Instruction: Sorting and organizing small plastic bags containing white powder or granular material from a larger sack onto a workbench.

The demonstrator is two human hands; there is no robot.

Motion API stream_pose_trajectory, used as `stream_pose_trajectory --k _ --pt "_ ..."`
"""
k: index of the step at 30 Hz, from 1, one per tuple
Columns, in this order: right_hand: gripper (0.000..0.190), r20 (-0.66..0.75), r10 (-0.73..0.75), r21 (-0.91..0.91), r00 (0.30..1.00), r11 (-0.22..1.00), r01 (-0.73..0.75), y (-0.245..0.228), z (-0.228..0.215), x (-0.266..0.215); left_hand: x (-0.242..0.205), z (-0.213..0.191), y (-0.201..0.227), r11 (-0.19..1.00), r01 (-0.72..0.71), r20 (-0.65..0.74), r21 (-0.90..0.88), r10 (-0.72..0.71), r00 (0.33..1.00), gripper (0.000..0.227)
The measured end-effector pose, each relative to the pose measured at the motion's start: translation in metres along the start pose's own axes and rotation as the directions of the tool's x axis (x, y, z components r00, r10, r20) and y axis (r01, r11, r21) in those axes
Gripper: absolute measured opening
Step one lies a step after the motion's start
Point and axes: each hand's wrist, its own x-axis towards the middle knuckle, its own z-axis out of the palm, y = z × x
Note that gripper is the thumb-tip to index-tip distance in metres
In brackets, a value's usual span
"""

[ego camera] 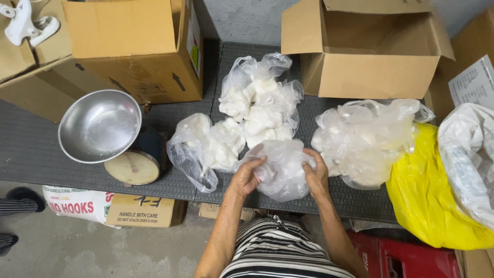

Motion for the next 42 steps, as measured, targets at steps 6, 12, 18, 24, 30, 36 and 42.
stream_pose_trajectory --k 6,12,18,24,30,36,42 --pt "0.028 0.299 -0.780 -0.235 0.549 0.498 0.835 0.027 0.025 0.002 0.013 -0.003 -0.009 0.783 -0.038 -0.030 0.621 0.073 0.997 0.076" --pt "0.033 0.467 -0.406 -0.354 0.786 0.728 0.587 0.030 0.017 0.009 -0.026 0.047 0.039 0.666 -0.147 -0.103 0.731 0.321 0.942 0.048" --pt "0.036 0.524 -0.399 -0.585 0.752 0.473 0.659 0.028 0.021 0.015 -0.033 0.038 0.033 0.685 -0.197 -0.128 0.701 0.392 0.911 0.054" --pt "0.035 0.685 -0.076 -0.618 0.725 0.467 0.632 0.090 0.039 0.031 -0.025 0.044 -0.012 0.365 0.087 -0.107 0.927 0.035 0.994 0.085" --pt "0.028 0.537 -0.174 -0.389 0.826 0.817 0.425 0.053 0.004 0.003 0.058 -0.141 -0.091 0.058 0.122 -0.128 0.991 0.122 0.984 0.070" --pt "0.049 0.442 0.078 -0.277 0.894 0.959 0.053 0.104 0.010 0.019 0.015 -0.074 -0.068 0.158 0.017 -0.046 0.987 0.181 0.982 0.053" --pt "0.013 0.117 0.069 0.033 0.991 0.997 -0.073 0.095 0.023 0.037 0.079 -0.182 -0.133 -0.187 -0.261 0.275 0.947 0.055 0.960 0.034"
